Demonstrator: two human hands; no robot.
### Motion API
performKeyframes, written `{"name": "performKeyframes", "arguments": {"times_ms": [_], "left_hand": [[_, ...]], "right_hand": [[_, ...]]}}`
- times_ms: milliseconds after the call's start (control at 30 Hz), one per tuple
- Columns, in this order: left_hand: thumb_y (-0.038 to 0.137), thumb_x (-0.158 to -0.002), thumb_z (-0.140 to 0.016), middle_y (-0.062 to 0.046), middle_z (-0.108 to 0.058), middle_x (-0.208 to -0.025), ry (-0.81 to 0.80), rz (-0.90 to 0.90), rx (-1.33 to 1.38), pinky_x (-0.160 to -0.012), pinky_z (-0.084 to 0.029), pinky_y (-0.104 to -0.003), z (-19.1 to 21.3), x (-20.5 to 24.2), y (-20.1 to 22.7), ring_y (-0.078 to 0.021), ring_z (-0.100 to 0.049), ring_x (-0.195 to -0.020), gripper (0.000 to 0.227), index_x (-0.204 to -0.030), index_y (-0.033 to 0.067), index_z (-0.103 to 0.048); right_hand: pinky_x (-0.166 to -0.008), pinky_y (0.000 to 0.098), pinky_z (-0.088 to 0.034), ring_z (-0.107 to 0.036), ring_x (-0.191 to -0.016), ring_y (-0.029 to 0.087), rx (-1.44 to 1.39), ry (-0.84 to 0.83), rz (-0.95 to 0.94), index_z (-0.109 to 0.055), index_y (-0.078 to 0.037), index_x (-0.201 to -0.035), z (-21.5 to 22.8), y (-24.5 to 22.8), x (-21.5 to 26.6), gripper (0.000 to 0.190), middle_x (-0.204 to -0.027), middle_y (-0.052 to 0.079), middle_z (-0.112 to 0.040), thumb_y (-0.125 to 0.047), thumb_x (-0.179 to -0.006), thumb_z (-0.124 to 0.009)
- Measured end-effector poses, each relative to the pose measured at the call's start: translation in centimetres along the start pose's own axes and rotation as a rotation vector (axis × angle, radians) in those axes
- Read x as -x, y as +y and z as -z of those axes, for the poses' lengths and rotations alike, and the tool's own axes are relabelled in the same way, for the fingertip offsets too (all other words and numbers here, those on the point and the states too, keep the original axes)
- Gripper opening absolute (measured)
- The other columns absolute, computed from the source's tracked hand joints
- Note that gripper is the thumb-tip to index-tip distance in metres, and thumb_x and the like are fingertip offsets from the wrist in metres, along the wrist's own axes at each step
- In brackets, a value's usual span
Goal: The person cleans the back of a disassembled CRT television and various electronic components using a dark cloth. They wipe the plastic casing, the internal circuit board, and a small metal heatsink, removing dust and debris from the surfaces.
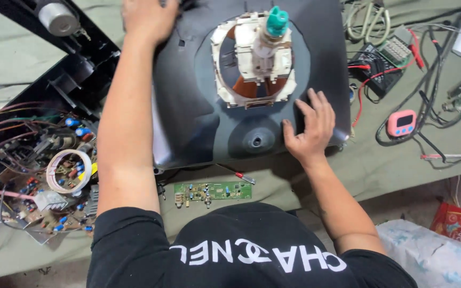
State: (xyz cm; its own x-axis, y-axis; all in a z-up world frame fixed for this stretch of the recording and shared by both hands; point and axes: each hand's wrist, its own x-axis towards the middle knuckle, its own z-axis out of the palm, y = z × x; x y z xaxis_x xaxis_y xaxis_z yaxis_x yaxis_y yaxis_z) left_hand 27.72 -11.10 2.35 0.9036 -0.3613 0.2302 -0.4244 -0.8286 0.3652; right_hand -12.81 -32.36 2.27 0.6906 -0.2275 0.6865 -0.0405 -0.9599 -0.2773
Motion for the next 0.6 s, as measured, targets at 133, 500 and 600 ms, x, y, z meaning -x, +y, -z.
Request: {"name": "performKeyframes", "arguments": {"times_ms": [133,500,600], "left_hand": [[0.061,-0.102,-0.035,-0.033,-0.030,-0.152,-0.264,0.262,0.166,-0.109,-0.034,-0.059,4.7,3.4,0.7,-0.0603,-0.043,-0.129,0.073,-0.157,0.0127,-0.035],[0.042,-0.106,-0.039,-0.030,-0.001,-0.169,-0.496,0.290,0.264,-0.116,-0.027,-0.060,10.1,23.2,1.1,-0.0542,-0.027,-0.148,0.074,-0.165,0.0161,-0.001],[0.025,-0.101,-0.050,-0.045,-0.007,-0.159,-0.443,0.177,0.275,-0.104,-0.041,-0.074,12.4,28.5,3.2,-0.0685,-0.035,-0.135,0.076,-0.163,-0.0028,-0.016]], "right_hand": [[-0.110,0.0532,-0.043,-0.056,-0.136,0.042,0.004,-0.006,-0.027,-0.068,-0.008,-0.126,0.0,0.4,0.5,0.041,-0.144,0.018,-0.060,-0.037,-0.097,-0.066],[-0.109,0.0565,-0.042,-0.055,-0.137,0.041,-0.001,-0.004,-0.041,-0.068,-0.009,-0.128,-0.1,0.0,0.8,0.041,-0.146,0.016,-0.060,-0.037,-0.098,-0.067],[-0.112,0.0572,-0.032,-0.050,-0.139,0.042,-0.051,0.001,-0.032,-0.068,-0.014,-0.129,-1.6,2.0,1.9,0.046,-0.148,0.015,-0.058,-0.047,-0.098,-0.067]]}}
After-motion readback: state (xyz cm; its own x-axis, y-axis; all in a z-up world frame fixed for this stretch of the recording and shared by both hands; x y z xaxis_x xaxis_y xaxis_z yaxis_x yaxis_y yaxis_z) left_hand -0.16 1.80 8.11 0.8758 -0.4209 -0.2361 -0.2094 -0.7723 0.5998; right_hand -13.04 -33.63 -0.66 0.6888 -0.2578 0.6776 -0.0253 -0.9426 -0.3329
